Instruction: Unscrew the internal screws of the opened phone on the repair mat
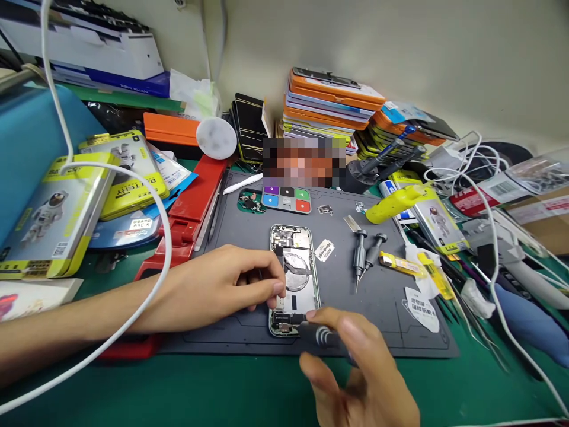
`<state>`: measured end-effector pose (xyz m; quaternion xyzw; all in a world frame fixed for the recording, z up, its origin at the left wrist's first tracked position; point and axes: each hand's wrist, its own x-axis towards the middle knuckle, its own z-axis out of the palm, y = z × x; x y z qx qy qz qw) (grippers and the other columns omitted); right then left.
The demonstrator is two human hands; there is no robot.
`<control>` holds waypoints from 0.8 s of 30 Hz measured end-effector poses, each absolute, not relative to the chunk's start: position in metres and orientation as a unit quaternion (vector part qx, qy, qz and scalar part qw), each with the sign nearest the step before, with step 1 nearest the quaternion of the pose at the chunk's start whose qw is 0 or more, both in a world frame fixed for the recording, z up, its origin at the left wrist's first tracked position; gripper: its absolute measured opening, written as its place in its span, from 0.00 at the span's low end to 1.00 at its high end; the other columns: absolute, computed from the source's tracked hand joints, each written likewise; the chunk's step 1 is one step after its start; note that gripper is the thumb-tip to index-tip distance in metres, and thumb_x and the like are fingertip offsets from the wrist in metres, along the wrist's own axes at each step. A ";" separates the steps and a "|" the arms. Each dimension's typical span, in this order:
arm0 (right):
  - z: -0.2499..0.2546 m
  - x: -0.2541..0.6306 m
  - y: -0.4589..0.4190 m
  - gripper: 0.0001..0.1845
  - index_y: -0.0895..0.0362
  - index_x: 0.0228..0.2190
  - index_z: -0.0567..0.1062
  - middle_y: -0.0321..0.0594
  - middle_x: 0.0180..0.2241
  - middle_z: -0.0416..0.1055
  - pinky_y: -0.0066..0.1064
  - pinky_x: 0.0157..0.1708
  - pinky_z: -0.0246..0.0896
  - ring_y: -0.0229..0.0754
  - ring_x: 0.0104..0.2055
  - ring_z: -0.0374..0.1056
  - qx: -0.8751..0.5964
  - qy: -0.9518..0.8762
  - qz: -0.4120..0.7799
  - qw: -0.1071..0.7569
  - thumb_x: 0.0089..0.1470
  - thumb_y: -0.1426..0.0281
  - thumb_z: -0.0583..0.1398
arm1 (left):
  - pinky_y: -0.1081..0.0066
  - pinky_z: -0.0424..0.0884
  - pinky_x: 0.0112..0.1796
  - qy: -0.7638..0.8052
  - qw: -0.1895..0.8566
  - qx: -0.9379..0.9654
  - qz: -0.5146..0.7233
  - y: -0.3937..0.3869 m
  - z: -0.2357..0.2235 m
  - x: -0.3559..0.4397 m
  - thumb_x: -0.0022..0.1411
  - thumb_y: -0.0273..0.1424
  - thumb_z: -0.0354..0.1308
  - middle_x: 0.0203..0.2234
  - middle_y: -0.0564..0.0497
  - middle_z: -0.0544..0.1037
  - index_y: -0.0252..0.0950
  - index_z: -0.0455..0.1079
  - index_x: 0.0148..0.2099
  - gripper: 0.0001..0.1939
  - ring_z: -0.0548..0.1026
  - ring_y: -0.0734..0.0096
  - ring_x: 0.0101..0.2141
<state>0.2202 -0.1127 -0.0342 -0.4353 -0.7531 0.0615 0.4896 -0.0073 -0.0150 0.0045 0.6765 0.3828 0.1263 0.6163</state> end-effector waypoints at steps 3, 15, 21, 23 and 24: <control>-0.033 0.221 -0.115 0.28 0.43 0.69 0.70 0.47 0.45 0.83 0.49 0.42 0.84 0.52 0.44 0.83 -0.469 -0.733 0.010 0.492 0.72 0.69 0.58 | 0.73 0.69 0.38 0.382 0.616 0.677 0.123 -0.015 0.004 -0.007 0.79 0.41 0.56 0.37 0.56 0.82 0.39 0.76 0.45 0.14 0.76 0.71 0.35; -0.041 0.205 -0.111 0.26 0.42 0.63 0.78 0.42 0.36 0.82 0.41 0.31 0.82 0.49 0.37 0.82 -0.467 -0.686 -0.049 0.556 0.68 0.74 0.58 | 0.73 0.69 0.37 0.385 0.607 0.685 0.118 -0.016 0.002 -0.006 0.79 0.41 0.56 0.37 0.56 0.83 0.39 0.77 0.45 0.14 0.76 0.70 0.35; -0.031 0.212 -0.115 0.39 0.43 0.69 0.70 0.41 0.43 0.84 0.43 0.42 0.82 0.48 0.47 0.81 -0.446 -0.742 0.001 0.501 0.62 0.84 0.60 | 0.73 0.69 0.38 0.386 0.615 0.678 0.118 -0.015 0.002 -0.006 0.79 0.41 0.56 0.38 0.56 0.83 0.40 0.77 0.46 0.13 0.76 0.70 0.36; -0.032 0.213 -0.113 0.40 0.44 0.69 0.71 0.40 0.42 0.83 0.41 0.41 0.82 0.46 0.46 0.81 -0.429 -0.754 0.012 0.497 0.61 0.85 0.60 | 0.73 0.69 0.38 0.384 0.615 0.678 0.118 -0.015 0.002 -0.005 0.79 0.41 0.56 0.37 0.56 0.83 0.40 0.77 0.46 0.13 0.76 0.70 0.36; -0.034 0.213 -0.112 0.39 0.44 0.68 0.71 0.40 0.42 0.83 0.42 0.42 0.81 0.47 0.46 0.80 -0.440 -0.738 -0.002 0.511 0.62 0.84 0.59 | 0.73 0.69 0.38 0.384 0.615 0.679 0.117 -0.015 0.002 -0.005 0.79 0.41 0.56 0.37 0.56 0.83 0.40 0.77 0.46 0.14 0.77 0.70 0.36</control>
